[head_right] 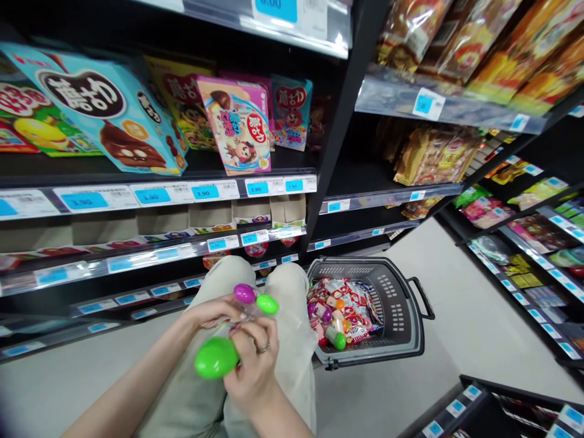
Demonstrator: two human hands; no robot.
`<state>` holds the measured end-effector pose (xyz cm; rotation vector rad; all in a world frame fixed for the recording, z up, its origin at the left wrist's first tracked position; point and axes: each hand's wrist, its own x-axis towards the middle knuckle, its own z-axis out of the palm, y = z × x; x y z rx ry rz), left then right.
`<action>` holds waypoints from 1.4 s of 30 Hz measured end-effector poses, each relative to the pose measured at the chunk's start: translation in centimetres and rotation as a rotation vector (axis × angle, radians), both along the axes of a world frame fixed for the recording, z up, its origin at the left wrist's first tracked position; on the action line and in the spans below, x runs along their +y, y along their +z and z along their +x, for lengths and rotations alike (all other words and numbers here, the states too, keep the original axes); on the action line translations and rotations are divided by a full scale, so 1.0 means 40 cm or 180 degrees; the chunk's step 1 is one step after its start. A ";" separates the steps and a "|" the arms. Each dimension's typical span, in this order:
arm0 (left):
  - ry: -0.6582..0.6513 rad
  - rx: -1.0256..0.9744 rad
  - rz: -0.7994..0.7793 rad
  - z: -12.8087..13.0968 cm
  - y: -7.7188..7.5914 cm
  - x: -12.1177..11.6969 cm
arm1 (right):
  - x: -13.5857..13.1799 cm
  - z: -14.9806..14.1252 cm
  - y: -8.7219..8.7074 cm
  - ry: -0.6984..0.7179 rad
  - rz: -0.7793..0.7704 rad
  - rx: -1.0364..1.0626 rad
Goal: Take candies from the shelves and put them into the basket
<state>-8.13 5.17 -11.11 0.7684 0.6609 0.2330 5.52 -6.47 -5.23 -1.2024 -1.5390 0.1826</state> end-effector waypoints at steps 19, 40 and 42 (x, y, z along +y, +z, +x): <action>-0.0512 -0.0448 -0.0290 -0.012 0.008 0.020 | -0.149 0.173 0.041 0.0800 -0.1978 0.2910; -0.0560 -0.0409 -0.0201 -0.014 0.002 0.023 | -0.146 0.234 0.071 0.0041 -0.1768 0.1519; -0.0551 -0.0403 -0.0213 -0.014 0.004 0.022 | -0.144 0.236 0.065 0.0099 -0.1748 0.1762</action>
